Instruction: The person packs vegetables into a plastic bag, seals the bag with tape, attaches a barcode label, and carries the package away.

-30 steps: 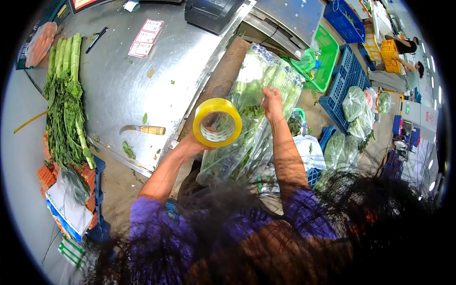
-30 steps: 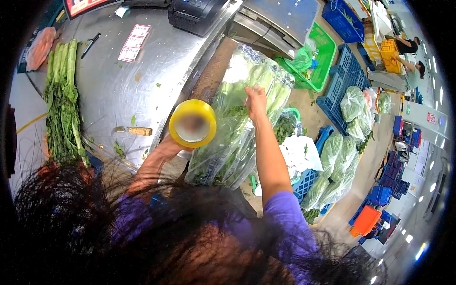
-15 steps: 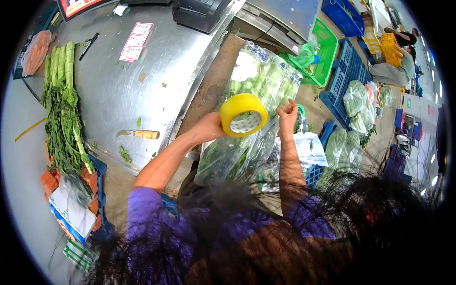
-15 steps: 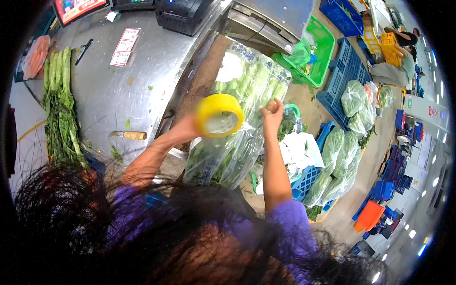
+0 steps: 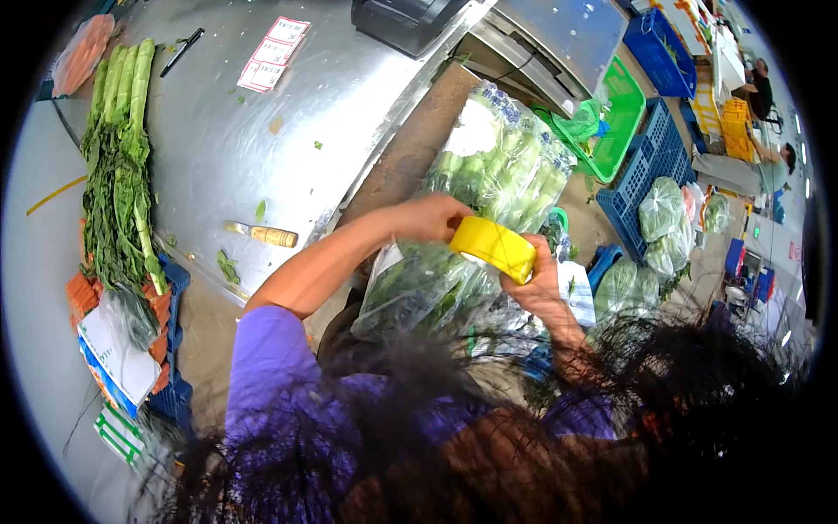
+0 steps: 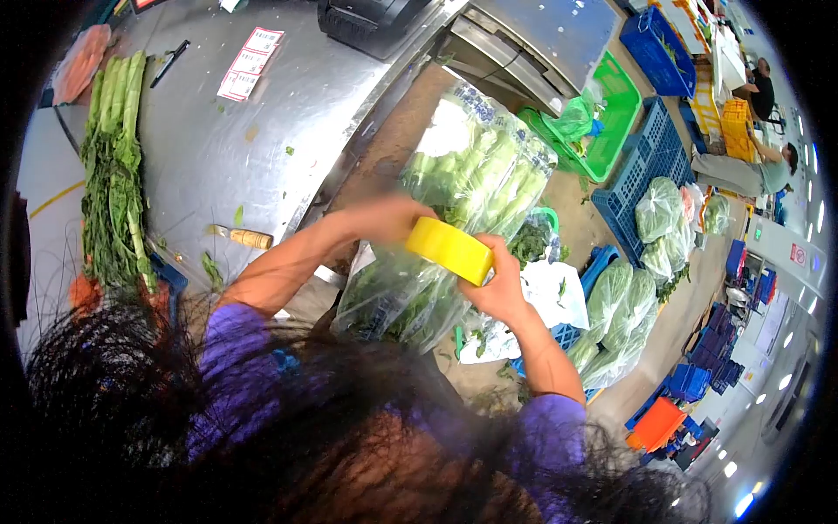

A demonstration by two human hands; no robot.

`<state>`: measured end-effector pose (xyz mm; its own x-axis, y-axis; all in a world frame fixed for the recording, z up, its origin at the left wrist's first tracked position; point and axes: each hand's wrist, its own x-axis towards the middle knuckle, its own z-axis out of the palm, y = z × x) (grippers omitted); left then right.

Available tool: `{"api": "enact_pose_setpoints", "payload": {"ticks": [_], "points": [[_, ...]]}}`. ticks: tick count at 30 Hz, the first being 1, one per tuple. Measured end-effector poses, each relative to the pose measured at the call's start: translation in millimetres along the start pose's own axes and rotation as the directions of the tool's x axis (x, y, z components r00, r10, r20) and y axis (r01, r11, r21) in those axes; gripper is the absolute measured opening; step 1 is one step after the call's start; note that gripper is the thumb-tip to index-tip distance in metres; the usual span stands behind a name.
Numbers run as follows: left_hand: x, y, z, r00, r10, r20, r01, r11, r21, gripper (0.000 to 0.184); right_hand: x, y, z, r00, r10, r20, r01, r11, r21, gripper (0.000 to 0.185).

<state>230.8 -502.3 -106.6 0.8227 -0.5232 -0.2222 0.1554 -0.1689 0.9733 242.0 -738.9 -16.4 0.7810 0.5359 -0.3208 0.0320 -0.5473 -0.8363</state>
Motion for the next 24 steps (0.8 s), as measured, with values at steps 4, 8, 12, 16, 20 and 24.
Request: {"api": "enact_pose_setpoints", "payload": {"ticks": [4,8,12,16,20,24], "points": [[15,-69,-49,0.978,-0.161,-0.132,0.167,0.986,0.030,0.028,29,-11,-25,0.988,-0.145,0.056,0.156,0.919,-0.362,0.049],[31,-74,-76,0.917,-0.152,-0.368,0.149,0.988,-0.038,0.017,65,-45,-26,0.983,-0.168,0.081,0.182,0.777,-0.602,0.055],[69,-123,-87,0.841,-0.109,-0.531,0.228,0.959,0.165,0.019,108,-72,4,0.955,-0.245,0.167,0.286,0.614,-0.735,0.055],[98,-161,-81,0.790,-0.157,-0.593,0.352,0.908,0.228,0.019,142,-51,31,0.944,-0.260,0.203,0.318,0.558,-0.767,0.050],[137,-172,-60,0.752,-0.317,-0.579,0.325,0.941,-0.092,0.020,143,-21,19,0.955,-0.234,0.180,0.283,0.552,-0.784,0.054],[142,-218,-34,0.666,-0.209,-0.716,0.303,0.953,0.005,0.024,127,12,-6,0.984,-0.131,0.120,0.176,0.615,-0.769,0.061]]}}
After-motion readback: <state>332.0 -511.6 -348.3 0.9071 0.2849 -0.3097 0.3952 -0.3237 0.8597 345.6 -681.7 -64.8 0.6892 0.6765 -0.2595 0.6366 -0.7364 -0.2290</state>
